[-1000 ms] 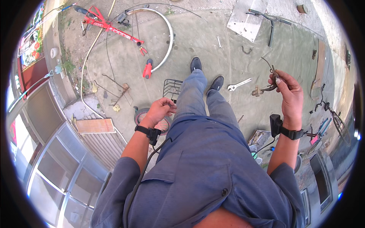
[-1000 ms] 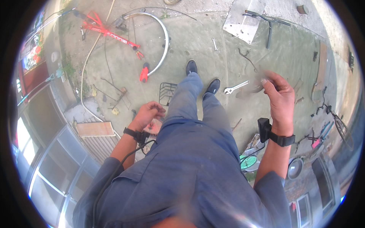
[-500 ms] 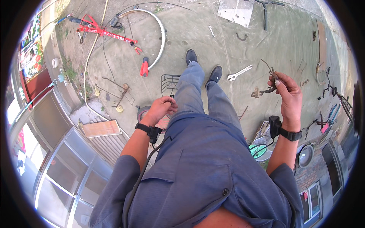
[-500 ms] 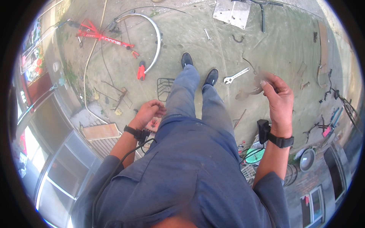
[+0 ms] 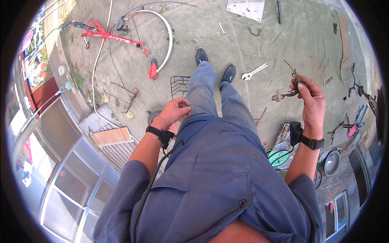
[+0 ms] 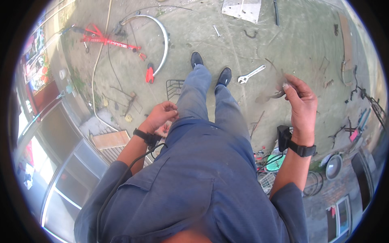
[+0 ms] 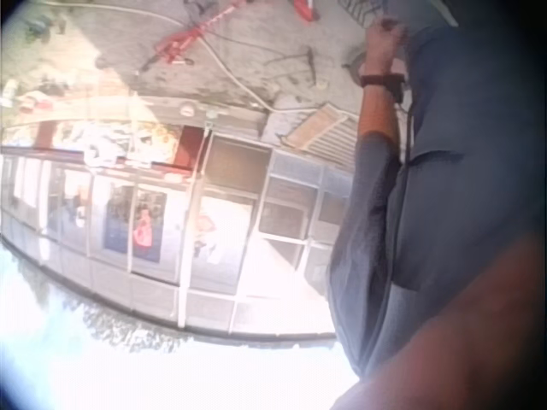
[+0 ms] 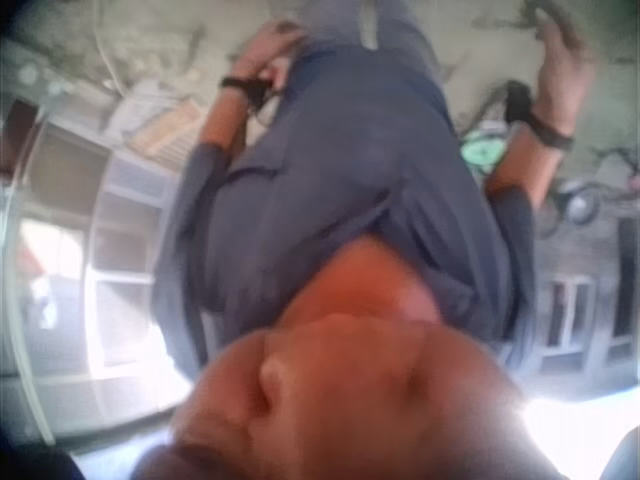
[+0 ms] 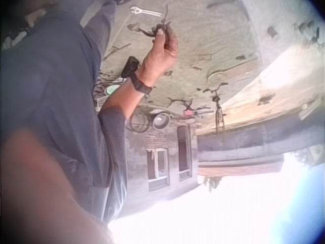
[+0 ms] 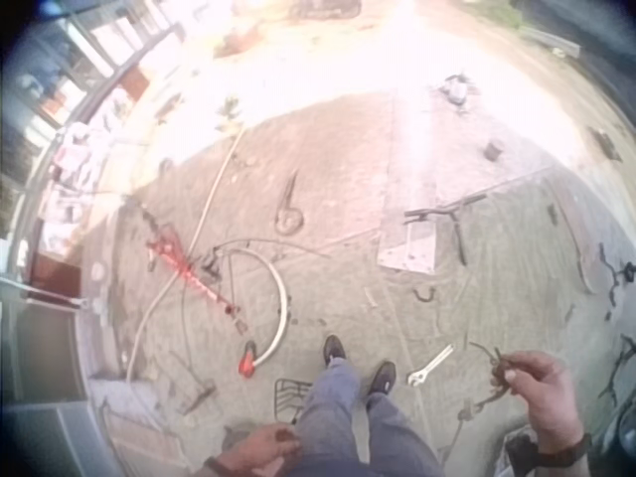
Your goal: The person assembles a bicycle brake caliper by hand, inserting a spring, attaching brake pads, and securing them with a bolt and nut. The person then tightens the assembly and holds the completed brake caliper.
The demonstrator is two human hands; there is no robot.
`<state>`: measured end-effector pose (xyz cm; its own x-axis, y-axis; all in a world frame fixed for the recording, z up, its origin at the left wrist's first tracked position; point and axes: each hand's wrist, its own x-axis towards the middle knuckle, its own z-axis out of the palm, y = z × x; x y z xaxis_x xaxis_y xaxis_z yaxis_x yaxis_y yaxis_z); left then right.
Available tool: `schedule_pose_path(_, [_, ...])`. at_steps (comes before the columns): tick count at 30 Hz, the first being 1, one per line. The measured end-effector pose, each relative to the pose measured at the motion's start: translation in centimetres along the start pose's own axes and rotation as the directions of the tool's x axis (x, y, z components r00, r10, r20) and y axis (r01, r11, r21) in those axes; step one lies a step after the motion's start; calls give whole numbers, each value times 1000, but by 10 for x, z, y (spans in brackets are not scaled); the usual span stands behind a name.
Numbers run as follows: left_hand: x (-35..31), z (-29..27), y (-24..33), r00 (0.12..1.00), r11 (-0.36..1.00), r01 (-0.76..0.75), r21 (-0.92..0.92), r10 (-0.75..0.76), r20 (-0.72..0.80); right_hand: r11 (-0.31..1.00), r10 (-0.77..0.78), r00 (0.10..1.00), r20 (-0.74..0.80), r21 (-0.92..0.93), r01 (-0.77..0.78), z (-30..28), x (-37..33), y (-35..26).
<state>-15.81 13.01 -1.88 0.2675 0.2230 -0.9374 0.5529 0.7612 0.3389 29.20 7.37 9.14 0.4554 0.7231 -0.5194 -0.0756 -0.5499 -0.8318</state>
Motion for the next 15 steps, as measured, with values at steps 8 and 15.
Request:
schedule_pose_path(8, [3,5,10,999,999,-38,-28,39,10,999,-2,999,-46,40,4,-17,-7,6])
schedule_pose_path(15, [4,5,15,999,999,-30,41,29,28,991,-8,998,-58,134,16,-25,-24,7])
